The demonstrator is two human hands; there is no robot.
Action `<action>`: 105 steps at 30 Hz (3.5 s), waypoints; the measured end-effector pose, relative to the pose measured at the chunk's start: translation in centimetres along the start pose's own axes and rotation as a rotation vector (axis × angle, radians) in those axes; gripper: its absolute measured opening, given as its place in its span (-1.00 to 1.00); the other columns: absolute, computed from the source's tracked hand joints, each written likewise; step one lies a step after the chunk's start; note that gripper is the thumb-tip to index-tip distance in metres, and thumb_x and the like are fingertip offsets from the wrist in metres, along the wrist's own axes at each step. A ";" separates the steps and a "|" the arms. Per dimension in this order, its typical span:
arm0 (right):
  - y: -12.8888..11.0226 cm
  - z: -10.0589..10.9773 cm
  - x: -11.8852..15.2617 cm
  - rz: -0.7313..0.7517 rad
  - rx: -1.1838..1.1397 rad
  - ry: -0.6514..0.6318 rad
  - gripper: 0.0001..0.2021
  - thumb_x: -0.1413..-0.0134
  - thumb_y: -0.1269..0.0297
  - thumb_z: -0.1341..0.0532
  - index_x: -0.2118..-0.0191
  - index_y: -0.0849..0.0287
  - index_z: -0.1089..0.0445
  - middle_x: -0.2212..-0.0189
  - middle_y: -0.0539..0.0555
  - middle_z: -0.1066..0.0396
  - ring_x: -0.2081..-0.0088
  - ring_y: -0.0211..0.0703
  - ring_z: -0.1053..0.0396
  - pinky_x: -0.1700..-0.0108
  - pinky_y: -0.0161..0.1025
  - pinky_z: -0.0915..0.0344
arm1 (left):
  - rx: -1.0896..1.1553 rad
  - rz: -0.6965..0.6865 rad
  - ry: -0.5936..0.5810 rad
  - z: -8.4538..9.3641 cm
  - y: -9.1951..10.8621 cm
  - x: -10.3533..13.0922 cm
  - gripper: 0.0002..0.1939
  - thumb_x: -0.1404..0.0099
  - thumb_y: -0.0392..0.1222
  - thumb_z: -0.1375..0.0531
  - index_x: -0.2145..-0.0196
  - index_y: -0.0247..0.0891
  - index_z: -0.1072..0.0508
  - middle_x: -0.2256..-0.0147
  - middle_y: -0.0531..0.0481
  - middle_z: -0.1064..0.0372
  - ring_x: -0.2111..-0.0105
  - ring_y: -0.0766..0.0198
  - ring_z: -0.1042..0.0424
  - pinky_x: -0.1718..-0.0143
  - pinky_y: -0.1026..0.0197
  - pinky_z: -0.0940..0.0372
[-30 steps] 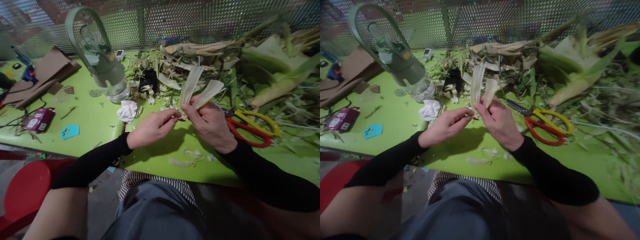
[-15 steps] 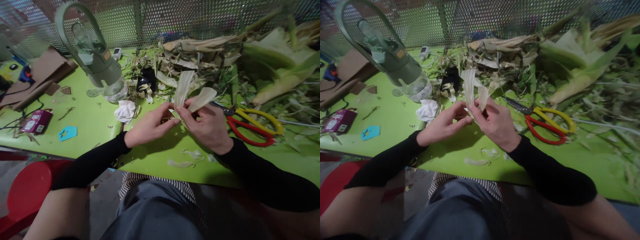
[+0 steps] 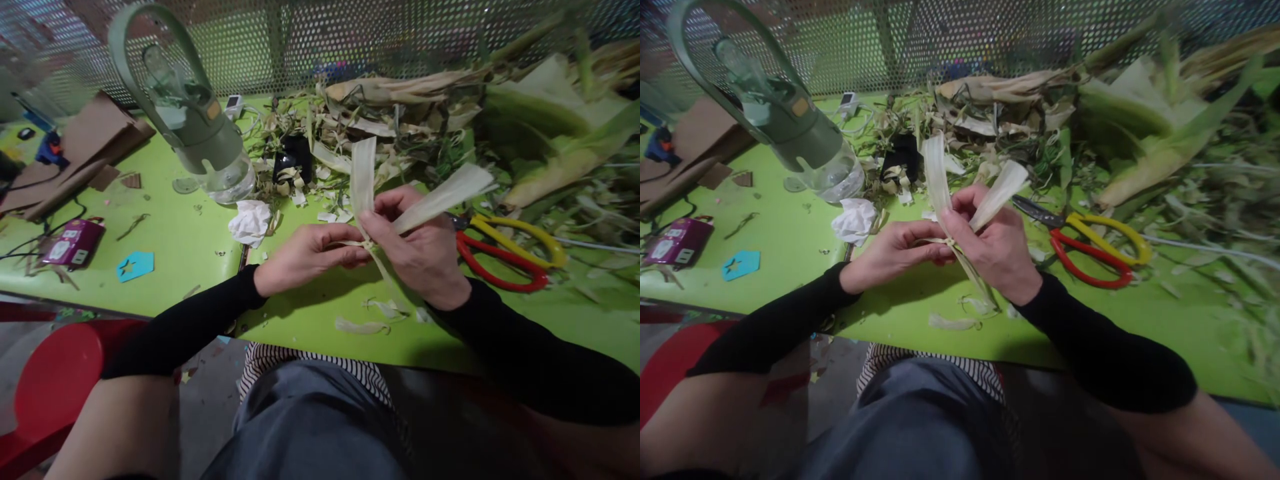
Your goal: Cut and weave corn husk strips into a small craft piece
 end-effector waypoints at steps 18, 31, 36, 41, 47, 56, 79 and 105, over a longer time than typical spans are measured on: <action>0.6 -0.8 -0.7 -0.077 -0.098 -0.178 -0.62 -0.32 -0.18 -0.19 0.26 0.05 -0.38 0.42 0.01 -0.44 0.40 -0.13 -0.40 0.38 -0.18 -0.34 | -0.255 -0.109 0.054 -0.2 -0.2 0.1 -0.78 -0.45 -0.10 -0.20 0.21 -0.32 -0.52 0.25 -0.08 -0.58 0.24 0.31 -0.53 0.14 0.25 -0.42; 1.6 -0.4 -1.6 0.034 0.025 -0.287 -0.78 -0.25 -0.04 -0.29 0.22 -0.02 -0.43 0.25 0.06 -0.54 0.24 0.04 -0.50 0.19 -0.02 -0.43 | -0.071 -0.068 0.201 1.5 -1.7 -0.8 -0.81 -0.55 -0.10 -0.07 -0.02 -0.20 -0.28 0.14 -0.05 -0.49 0.15 0.32 -0.54 0.04 0.21 -0.45; 0.9 -0.2 -1.5 0.182 0.118 -0.266 -0.79 -0.31 0.02 -0.25 0.30 -0.01 -0.45 0.27 0.10 -0.57 0.19 0.09 -0.51 0.09 0.04 -0.41 | -0.027 -0.041 0.179 1.5 -1.5 -0.8 -0.89 -0.54 -0.18 -0.05 0.03 -0.20 -0.23 0.22 -0.01 -0.47 0.19 0.33 -0.51 0.03 0.20 -0.44; 0.9 -0.2 -1.5 0.143 0.165 -0.283 -0.75 -0.36 0.05 -0.18 0.24 0.07 -0.48 0.29 0.14 -0.59 0.28 0.04 -0.51 0.22 -0.05 -0.38 | -0.085 -0.076 0.233 1.8 -1.2 -1.0 -0.85 -0.38 -0.39 -0.11 0.10 -0.29 -0.34 0.24 -0.02 -0.49 0.26 0.37 -0.49 0.11 0.25 -0.41; 0.9 -0.7 -1.3 0.041 0.166 -0.294 -0.76 -0.33 0.08 -0.20 0.22 0.12 -0.49 0.32 0.13 -0.63 0.36 -0.02 -0.53 0.32 -0.14 -0.37 | 0.027 -0.047 0.202 1.6 -1.5 -1.0 -0.79 -0.38 -0.12 -0.29 0.21 -0.32 -0.41 0.37 0.04 -0.45 0.38 0.40 -0.42 0.26 0.29 -0.37; 1.0 -1.6 0.0 0.172 0.144 -0.140 -0.71 -0.44 0.03 -0.09 0.15 0.07 -0.47 0.43 0.05 -0.54 0.44 -0.10 -0.46 0.38 -0.17 -0.36 | 0.341 0.121 0.171 0.6 -2.5 -1.1 -0.84 -0.42 -0.21 -0.25 0.26 -0.39 -0.52 0.34 -0.07 -0.56 0.35 0.36 -0.51 0.14 0.22 -0.45; 1.5 -1.8 -0.2 -0.180 -0.084 -0.227 -0.68 -0.29 -0.10 -0.27 0.21 0.05 -0.36 0.53 -0.03 -0.45 0.51 -0.12 -0.41 0.50 -0.21 -0.23 | 0.110 0.136 0.157 -0.1 -1.1 -0.9 -0.92 -0.41 -0.34 -0.19 0.28 -0.30 -0.35 0.49 0.14 -0.38 0.55 0.49 -0.34 0.47 0.37 -0.31; 1.2 -0.8 -0.7 -0.019 -0.011 -0.181 -0.71 -0.33 -0.03 -0.24 0.27 0.08 -0.50 0.32 0.09 -0.59 0.31 -0.04 -0.52 0.25 -0.10 -0.44 | 0.228 0.125 0.240 1.3 -1.7 -0.9 -0.84 -0.35 -0.16 -0.30 0.24 -0.32 -0.47 0.37 0.01 -0.54 0.37 0.38 -0.51 0.22 0.28 -0.42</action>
Point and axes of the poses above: each hand's wrist, its own x-axis away from the middle knuckle, its own z-axis out of the back of the hand, y = z × x, the point moved 5 cm from there along -x, towards the middle knuckle
